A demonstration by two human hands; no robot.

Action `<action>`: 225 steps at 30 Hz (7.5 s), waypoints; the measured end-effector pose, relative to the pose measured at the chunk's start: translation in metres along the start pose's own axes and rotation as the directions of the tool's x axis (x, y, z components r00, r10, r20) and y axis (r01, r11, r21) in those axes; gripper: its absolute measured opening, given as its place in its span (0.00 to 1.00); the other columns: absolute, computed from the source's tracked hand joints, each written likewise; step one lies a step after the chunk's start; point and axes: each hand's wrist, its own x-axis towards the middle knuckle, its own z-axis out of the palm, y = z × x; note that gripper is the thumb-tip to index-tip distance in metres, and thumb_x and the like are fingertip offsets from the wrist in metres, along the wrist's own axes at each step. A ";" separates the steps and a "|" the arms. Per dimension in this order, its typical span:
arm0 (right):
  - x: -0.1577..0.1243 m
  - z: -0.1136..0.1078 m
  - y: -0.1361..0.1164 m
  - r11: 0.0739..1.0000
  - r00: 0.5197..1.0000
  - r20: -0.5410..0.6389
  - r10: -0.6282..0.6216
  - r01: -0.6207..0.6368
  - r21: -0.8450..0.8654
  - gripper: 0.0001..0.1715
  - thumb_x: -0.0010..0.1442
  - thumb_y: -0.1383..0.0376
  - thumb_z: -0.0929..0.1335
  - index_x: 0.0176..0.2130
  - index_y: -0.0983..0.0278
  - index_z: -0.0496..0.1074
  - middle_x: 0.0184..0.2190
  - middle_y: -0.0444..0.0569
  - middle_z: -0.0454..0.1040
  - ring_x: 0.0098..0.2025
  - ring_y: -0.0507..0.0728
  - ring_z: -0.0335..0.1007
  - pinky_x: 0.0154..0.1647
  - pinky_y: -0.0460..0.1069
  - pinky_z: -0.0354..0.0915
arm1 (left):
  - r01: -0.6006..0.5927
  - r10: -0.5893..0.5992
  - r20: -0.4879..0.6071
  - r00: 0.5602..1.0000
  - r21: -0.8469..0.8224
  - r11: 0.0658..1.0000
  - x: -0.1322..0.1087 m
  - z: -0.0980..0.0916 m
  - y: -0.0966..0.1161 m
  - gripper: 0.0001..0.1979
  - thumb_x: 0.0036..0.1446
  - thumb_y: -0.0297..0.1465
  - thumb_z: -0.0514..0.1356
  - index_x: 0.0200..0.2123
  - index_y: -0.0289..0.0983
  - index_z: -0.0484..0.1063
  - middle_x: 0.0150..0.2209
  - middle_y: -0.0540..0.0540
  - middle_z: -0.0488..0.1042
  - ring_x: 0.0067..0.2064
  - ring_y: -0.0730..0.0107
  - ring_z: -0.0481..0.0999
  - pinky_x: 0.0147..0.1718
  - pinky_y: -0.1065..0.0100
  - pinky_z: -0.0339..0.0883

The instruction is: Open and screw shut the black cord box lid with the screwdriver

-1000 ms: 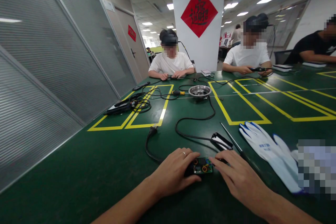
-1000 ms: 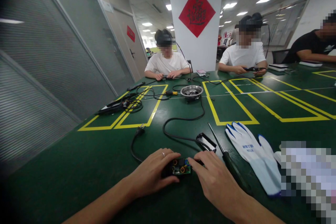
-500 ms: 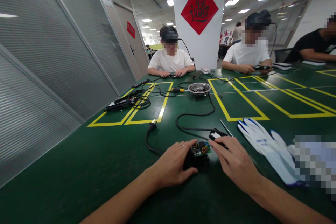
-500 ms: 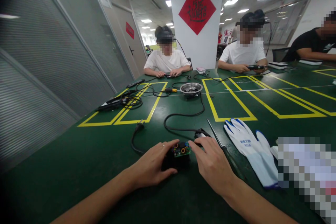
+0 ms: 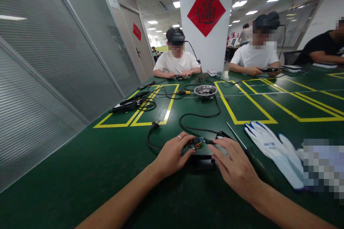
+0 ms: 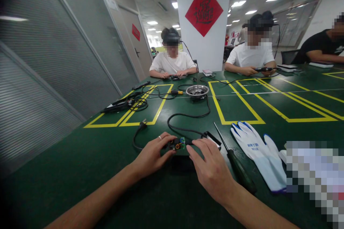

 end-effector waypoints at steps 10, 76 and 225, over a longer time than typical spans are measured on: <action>-0.009 0.000 -0.005 0.994 0.981 0.194 -0.019 -0.002 0.109 0.18 0.61 0.70 0.62 0.50 0.62 0.68 0.49 0.52 0.69 0.53 0.57 0.65 0.54 0.57 0.68 | 0.320 -0.280 -0.238 0.930 0.153 0.935 0.001 -0.027 -0.046 0.16 0.62 0.41 0.53 0.48 0.38 0.65 0.43 0.43 0.72 0.44 0.57 0.73 0.43 0.60 0.67; -0.004 -0.004 0.017 0.982 0.948 0.258 0.188 -0.190 -0.016 0.15 0.63 0.67 0.60 0.45 0.58 0.72 0.41 0.47 0.74 0.43 0.53 0.69 0.48 0.51 0.68 | -0.277 0.233 0.334 0.913 0.090 0.957 -0.009 0.013 0.022 0.33 0.59 0.20 0.51 0.65 0.46 0.49 0.65 0.43 0.54 0.63 0.57 0.58 0.59 0.54 0.58; 0.028 -0.068 0.057 0.384 0.299 -0.297 0.907 -0.298 0.874 0.11 0.55 0.62 0.61 0.22 0.60 0.65 0.19 0.46 0.69 0.17 0.55 0.65 0.13 0.52 0.61 | -0.223 0.205 0.233 0.951 0.051 0.974 -0.007 0.009 0.013 0.19 0.64 0.33 0.55 0.57 0.40 0.59 0.55 0.41 0.64 0.52 0.59 0.68 0.51 0.57 0.65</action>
